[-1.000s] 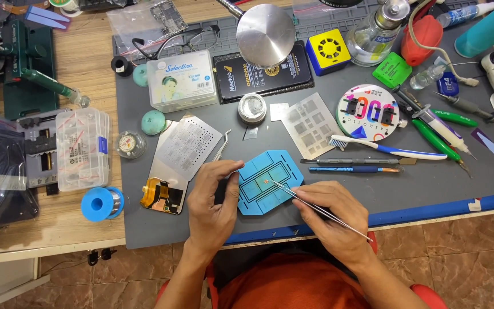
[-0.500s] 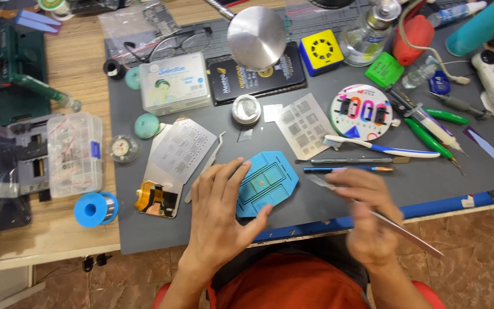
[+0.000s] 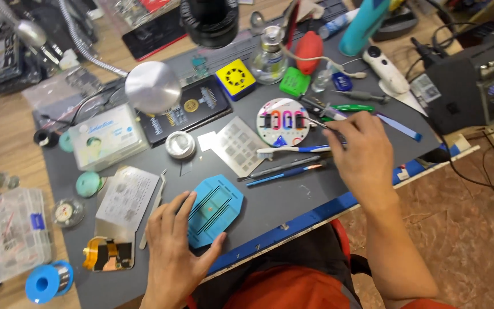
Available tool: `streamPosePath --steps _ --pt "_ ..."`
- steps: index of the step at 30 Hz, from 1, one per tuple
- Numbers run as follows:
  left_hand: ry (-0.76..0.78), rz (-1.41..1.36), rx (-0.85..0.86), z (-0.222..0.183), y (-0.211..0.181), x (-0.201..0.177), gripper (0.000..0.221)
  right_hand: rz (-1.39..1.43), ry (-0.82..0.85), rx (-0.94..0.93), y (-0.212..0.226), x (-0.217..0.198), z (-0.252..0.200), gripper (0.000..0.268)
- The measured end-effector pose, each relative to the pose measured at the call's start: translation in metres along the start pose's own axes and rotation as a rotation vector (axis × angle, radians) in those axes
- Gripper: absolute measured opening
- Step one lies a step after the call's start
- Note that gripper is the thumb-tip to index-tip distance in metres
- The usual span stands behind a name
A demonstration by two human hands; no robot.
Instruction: Soldering small electronic components onto a circuit board using a soldering iron and tweezers on a repair bench.
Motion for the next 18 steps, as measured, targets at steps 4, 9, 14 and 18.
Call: streamPosePath --steps 4,9,14,18 --pt "-0.016 -0.011 -0.017 0.001 -0.002 -0.001 0.088 -0.124 -0.014 -0.074 -0.002 0.017 0.002 0.019" --pt "0.003 -0.005 -0.067 0.000 0.007 0.011 0.096 0.029 -0.101 0.008 -0.035 -0.006 0.016 0.016" --pt "0.023 0.000 -0.087 0.003 0.006 0.011 0.096 -0.166 -0.027 0.153 -0.135 0.015 0.045 0.021" --pt "-0.085 -0.094 0.045 0.003 0.001 0.003 0.094 -0.444 0.068 0.023 -0.188 0.057 0.054 0.036"
Point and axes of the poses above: each hand's wrist, its own z-axis towards the middle knuckle, its own x-axis out of the palm, y = z × x, the point moved 2 cm from there along z, towards the middle knuckle, and after that the axes turned 9 degrees about -x, right-handed, at the moved point
